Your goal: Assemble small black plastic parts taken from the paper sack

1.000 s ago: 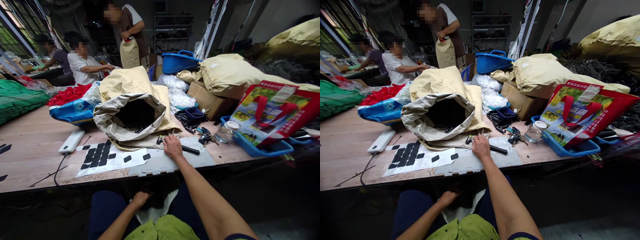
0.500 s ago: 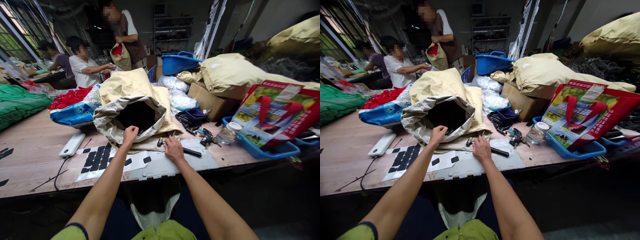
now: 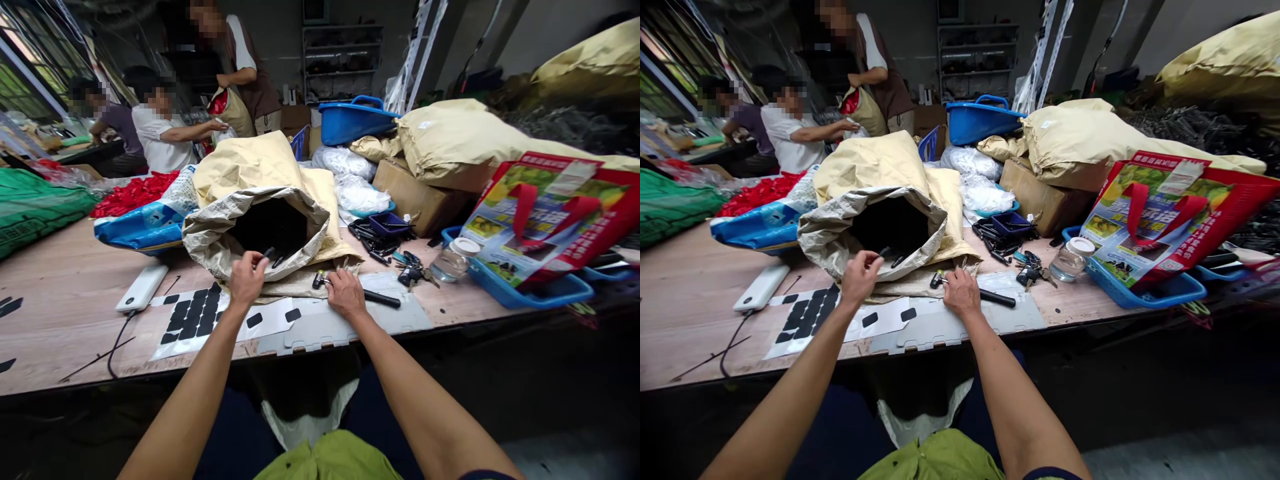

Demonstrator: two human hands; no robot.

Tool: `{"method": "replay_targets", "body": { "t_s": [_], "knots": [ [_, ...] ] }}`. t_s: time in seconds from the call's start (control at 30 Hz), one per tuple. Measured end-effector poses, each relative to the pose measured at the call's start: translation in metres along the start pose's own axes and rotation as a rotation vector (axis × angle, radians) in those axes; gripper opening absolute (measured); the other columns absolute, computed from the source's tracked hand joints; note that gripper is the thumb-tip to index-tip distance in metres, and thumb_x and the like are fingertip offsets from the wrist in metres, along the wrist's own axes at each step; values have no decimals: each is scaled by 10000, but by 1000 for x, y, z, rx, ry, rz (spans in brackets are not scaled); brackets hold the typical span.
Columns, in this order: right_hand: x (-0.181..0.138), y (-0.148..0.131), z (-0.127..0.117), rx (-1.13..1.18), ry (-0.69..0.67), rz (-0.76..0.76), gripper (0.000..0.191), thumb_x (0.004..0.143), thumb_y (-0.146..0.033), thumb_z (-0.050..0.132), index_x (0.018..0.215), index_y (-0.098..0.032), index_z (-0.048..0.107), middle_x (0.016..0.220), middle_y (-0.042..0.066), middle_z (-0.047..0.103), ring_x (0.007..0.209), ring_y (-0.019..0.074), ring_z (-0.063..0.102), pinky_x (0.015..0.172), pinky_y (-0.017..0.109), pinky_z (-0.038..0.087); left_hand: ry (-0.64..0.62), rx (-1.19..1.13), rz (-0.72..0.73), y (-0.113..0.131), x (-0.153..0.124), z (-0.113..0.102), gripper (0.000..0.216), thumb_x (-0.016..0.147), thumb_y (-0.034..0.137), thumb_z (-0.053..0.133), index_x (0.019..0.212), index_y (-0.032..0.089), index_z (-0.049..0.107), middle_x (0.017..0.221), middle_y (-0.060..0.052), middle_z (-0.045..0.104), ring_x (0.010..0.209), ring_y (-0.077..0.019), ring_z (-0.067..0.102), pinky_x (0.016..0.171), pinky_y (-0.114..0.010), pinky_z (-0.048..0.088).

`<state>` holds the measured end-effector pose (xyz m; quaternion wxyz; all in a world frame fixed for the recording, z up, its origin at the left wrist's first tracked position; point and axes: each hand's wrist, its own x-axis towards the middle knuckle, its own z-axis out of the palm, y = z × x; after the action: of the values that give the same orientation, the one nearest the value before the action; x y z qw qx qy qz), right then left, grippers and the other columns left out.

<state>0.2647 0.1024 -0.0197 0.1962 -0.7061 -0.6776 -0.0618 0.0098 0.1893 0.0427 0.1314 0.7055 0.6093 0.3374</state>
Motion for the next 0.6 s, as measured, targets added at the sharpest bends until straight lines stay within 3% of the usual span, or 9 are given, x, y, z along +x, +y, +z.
{"method": "replay_targets", "body": {
  "t_s": [0.1,0.2,0.4,0.6],
  "knots": [
    [-1,0,0,0,7,-1,153,926,-284,573,1041,-210,642,1063,84,597,987,234,461,866,346,321,-189,-211,217,1,-55,13,241,896,364,666,1089,227,712,1012,-58,716,967,-231,608,880,-350,482],
    [-1,1,2,-4,8,-4,165,934,-296,573,1055,-211,645,1061,77,596,988,231,462,867,340,321,-302,-257,240,-3,-89,34,182,851,293,724,1020,227,740,988,-48,727,990,-245,581,903,-370,462],
    [2,6,3,-21,-32,-39,196,966,-299,546,1098,-219,667,1063,83,603,996,235,468,850,337,323,-338,-230,221,-10,-90,46,171,820,249,748,990,232,742,1000,-35,719,986,-242,542,901,-374,437],
    [-2,-10,-25,71,43,-153,296,1030,-285,414,1163,-198,664,1025,90,607,985,225,511,892,323,385,-349,-213,224,-10,-87,47,175,829,253,745,1003,232,753,987,-40,706,982,-238,539,913,-376,425]
  ]
}}
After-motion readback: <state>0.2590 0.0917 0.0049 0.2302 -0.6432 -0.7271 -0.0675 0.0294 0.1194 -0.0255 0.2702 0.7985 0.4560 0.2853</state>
